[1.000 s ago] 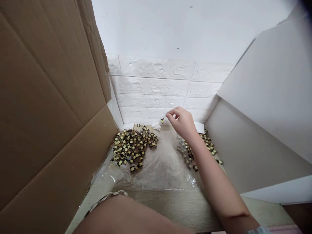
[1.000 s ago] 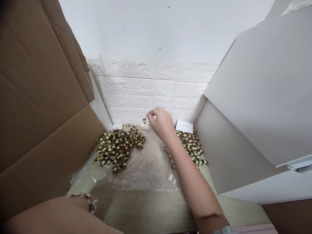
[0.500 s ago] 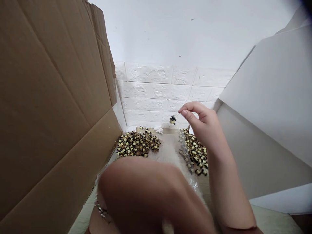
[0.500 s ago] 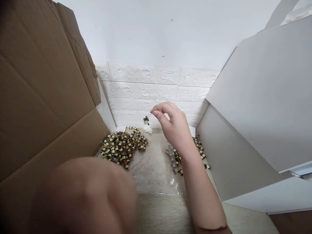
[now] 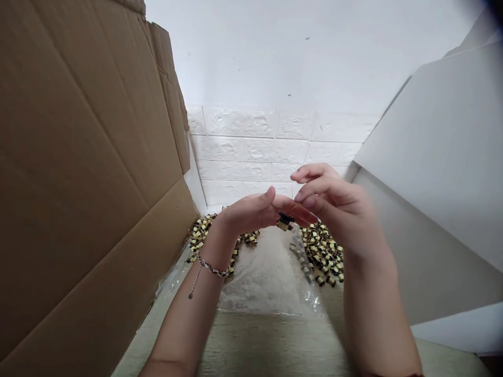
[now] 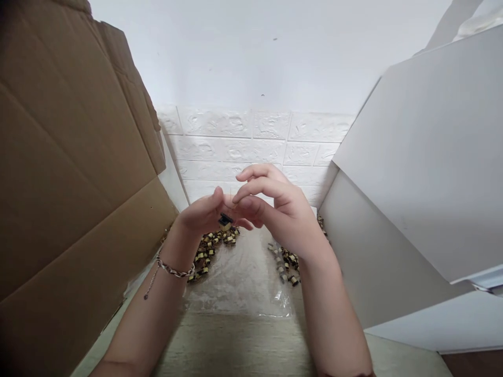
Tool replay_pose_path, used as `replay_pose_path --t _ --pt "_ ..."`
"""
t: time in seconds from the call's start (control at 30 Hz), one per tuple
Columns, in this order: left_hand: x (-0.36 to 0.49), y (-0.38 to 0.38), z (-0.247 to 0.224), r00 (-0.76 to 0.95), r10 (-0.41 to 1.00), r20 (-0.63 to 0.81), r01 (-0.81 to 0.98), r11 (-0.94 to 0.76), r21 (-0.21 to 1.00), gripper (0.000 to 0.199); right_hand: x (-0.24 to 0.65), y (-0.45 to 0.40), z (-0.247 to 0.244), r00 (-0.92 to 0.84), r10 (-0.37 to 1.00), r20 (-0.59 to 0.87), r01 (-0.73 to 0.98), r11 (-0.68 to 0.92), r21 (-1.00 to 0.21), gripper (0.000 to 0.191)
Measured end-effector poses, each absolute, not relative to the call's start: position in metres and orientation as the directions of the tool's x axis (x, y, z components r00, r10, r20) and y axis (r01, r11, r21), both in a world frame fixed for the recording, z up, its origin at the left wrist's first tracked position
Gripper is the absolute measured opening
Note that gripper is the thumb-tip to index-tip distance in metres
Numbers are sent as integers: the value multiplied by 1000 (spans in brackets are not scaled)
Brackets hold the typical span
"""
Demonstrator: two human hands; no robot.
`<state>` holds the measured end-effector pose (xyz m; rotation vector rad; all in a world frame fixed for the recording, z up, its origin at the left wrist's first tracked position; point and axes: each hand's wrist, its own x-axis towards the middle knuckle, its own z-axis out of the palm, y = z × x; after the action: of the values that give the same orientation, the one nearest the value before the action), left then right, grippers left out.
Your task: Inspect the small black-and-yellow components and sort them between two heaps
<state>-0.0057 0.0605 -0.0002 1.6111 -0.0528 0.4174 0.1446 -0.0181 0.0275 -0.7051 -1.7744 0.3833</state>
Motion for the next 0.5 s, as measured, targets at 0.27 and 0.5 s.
replay_pose_path --t 0.27,0.5 --pt "10 68 -20 915 347 205 -219 2 976 63 149 -6 26 -206 676 707 381 721 -578 12" --pt "11 73 -24 902 374 215 -214 -45 976 56 154 -2 25 -213 689 693 362 715 -599 11"
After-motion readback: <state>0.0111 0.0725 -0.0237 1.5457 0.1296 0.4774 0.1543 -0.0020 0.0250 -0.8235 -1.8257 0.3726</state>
